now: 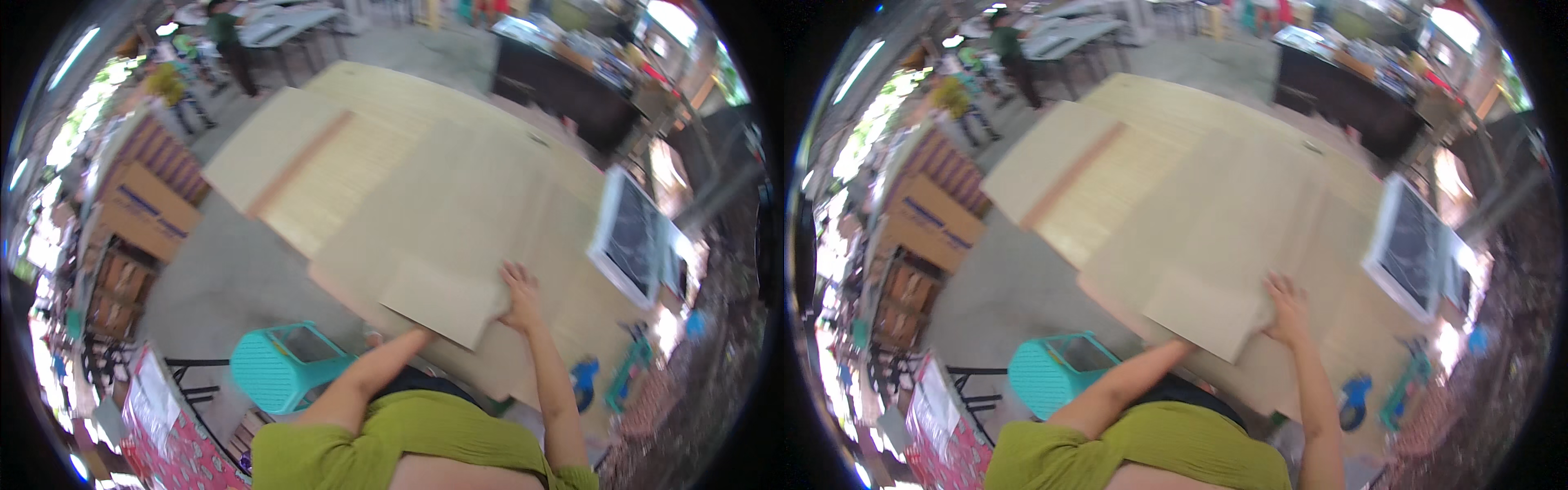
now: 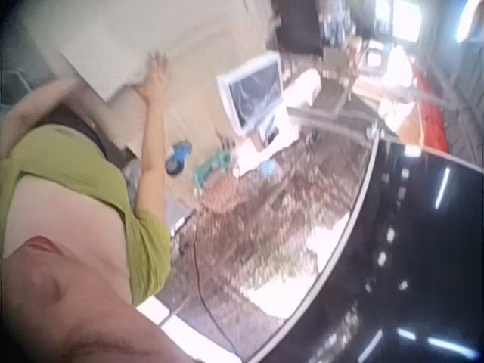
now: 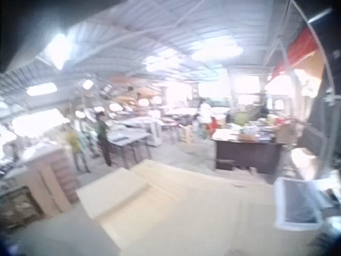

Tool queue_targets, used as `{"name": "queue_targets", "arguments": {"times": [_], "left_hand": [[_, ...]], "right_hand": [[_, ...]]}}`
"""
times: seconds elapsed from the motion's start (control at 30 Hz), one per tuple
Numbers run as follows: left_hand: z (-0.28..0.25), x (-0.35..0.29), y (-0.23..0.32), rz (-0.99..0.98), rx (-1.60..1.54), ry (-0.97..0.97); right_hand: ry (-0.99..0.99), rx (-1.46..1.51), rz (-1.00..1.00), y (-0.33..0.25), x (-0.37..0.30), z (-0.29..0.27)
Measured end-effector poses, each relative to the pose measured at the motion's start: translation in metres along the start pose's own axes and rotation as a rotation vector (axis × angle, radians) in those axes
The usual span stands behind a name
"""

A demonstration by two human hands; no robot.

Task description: The person wraps individual products in brown paper, secures them with tape using a dispenser, and places the finished packages into a cardboard box.

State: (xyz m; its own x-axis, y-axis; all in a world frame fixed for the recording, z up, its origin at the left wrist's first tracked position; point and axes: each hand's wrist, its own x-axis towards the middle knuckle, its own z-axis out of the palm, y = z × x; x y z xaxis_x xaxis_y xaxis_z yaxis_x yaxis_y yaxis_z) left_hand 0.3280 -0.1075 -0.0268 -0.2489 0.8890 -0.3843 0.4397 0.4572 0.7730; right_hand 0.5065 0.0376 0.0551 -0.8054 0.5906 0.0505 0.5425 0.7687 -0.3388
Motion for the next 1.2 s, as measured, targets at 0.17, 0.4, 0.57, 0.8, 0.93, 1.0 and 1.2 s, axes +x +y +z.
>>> {"name": "queue_targets", "arguments": {"times": [0.17, 0.4, 0.57, 0.8, 0.93, 1.0, 1.2], "left_hand": [[-0.046, -0.046, -0.004, -0.034, 0.323, -0.217], [-0.161, -0.061, 0.007, 0.404, 0.248, -1.025], [-0.192, 0.016, 0.06, 0.66, 0.199, -0.145], [-0.152, 0.049, 0.038, 0.712, 0.656, -0.006], [-0.156, 0.049, 0.032, 0.708, 0.59, 0.017], [-0.154, 0.048, 0.026, 0.692, 0.574, 0.016], [-0.157, 0.044, 0.028, 0.706, 0.541, 0.02]], "right_hand": [[0.152, 0.039, 0.08, -0.008, -0.006, 0.018], [0.233, 0.088, 0.004, -0.014, 0.002, 0.032], [0.241, -0.003, -0.002, -0.007, 0.004, 0.041], [0.186, -0.064, 0.028, -0.009, 0.001, 0.039], [0.217, -0.098, -0.017, -0.011, 0.005, 0.041], [0.232, -0.086, -0.054, -0.024, 0.008, 0.037], [0.259, -0.06, -0.085, -0.02, 0.005, 0.041]]}}
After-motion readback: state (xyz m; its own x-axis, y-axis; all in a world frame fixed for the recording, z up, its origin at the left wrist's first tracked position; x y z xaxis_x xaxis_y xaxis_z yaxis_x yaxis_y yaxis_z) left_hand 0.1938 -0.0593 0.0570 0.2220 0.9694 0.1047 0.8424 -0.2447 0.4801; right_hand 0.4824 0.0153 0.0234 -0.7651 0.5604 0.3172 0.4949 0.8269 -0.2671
